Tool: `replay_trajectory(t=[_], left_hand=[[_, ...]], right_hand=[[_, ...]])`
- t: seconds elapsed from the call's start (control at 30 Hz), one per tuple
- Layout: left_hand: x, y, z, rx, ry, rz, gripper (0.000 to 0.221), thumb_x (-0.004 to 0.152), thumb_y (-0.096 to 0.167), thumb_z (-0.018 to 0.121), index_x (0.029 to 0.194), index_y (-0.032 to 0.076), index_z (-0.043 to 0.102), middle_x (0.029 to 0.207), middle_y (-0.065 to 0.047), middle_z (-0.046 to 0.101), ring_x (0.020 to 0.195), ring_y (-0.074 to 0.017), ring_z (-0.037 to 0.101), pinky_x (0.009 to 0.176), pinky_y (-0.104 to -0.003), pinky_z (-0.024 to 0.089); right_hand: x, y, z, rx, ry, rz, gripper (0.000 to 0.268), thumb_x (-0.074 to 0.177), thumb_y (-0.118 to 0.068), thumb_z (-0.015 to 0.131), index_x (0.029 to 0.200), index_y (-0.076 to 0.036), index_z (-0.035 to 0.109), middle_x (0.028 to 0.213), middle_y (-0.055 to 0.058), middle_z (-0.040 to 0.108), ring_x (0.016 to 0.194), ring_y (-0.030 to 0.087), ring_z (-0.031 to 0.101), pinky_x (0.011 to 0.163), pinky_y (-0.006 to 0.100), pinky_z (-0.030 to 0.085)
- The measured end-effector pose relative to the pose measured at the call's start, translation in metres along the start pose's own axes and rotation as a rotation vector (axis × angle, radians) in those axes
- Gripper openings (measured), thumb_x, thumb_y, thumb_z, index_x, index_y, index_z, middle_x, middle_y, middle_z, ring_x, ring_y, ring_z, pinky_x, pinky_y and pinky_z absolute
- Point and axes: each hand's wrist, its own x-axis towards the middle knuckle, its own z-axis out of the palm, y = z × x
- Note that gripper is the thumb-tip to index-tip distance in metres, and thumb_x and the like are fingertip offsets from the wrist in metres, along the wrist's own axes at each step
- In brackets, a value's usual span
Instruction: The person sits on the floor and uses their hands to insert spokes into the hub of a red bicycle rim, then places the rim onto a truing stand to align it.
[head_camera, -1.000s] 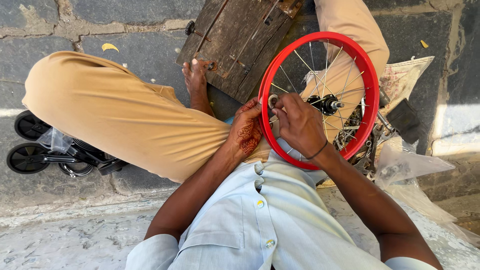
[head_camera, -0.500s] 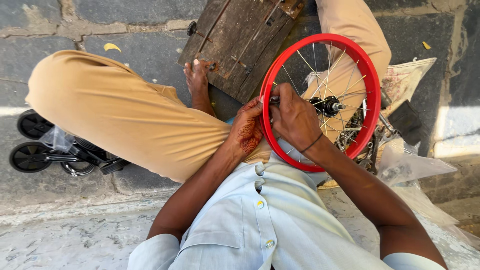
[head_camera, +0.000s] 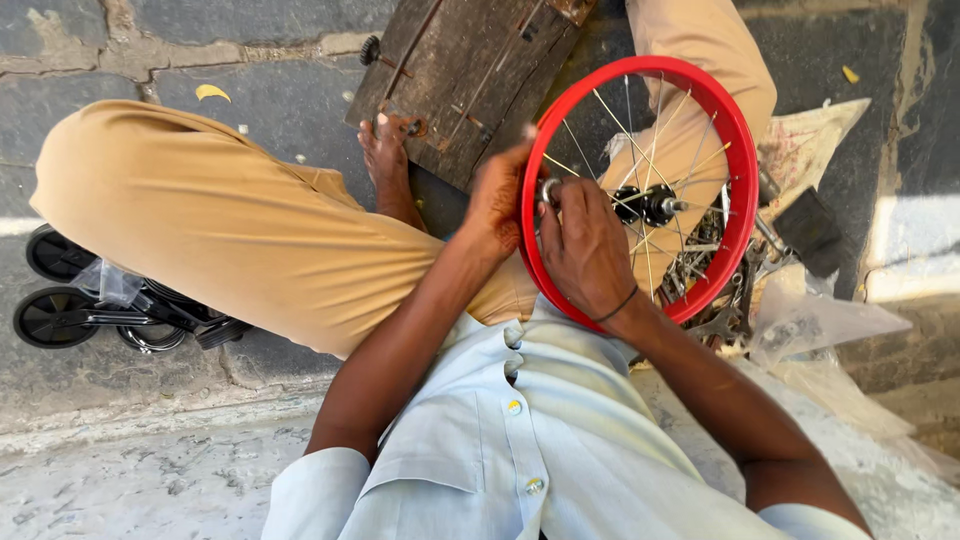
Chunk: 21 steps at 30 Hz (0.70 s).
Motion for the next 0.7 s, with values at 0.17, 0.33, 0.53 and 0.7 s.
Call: replay_trajectory(t=[0.17,0.33,0.53,0.7], left_hand=[[-0.026,-0.026,-0.017,-0.116,0.005,0.167,0.008,0.092,0.016,0.064,0.090,0.008,0.064,0.081,-0.004,0.061,0.068,-0.0145,0.057,0.060,-0.031,0.047],[-0.046,-0.035,-0.032,-0.179,-0.045,0.027,0.013,0.097,0.017,0.060,0.089,0.007,0.064,0.080,-0.004,0.062,0.068,-0.0161,0.060,0.062,-0.035,0.053],[-0.052,-0.024,-0.026,-0.180,-0.125,0.022,0.019,0.100,0.019,0.055,0.107,0.009,0.069,0.092,-0.004,0.070,0.075,-0.0165,0.065,0.064,-0.033,0.052],[-0.045,-0.035,-0.036,-0.194,-0.144,0.015,0.023,0.105,0.028,0.058,0.109,0.008,0.069,0.091,-0.003,0.069,0.075,-0.0152,0.064,0.065,-0.033,0.052]], right_hand=[[-0.016,-0.008,-0.013,-0.082,0.324,-0.127,0.027,0.098,-0.012,0.072,0.119,0.003,0.061,0.117,0.021,0.064,0.109,0.039,0.063,0.096,0.046,0.050],[-0.018,0.008,-0.004,-0.196,0.213,-0.084,0.030,0.098,-0.014,0.075,0.123,-0.001,0.066,0.115,0.016,0.068,0.108,0.034,0.064,0.100,0.048,0.049],[0.017,0.024,-0.017,0.322,-0.226,0.338,0.048,0.086,-0.022,0.073,0.129,-0.003,0.061,0.101,0.015,0.073,0.095,0.029,0.072,0.082,0.038,0.054],[0.040,0.041,-0.016,0.406,-0.573,0.300,0.042,0.090,-0.026,0.073,0.125,-0.003,0.068,0.108,0.014,0.076,0.099,0.024,0.073,0.089,0.035,0.054]])
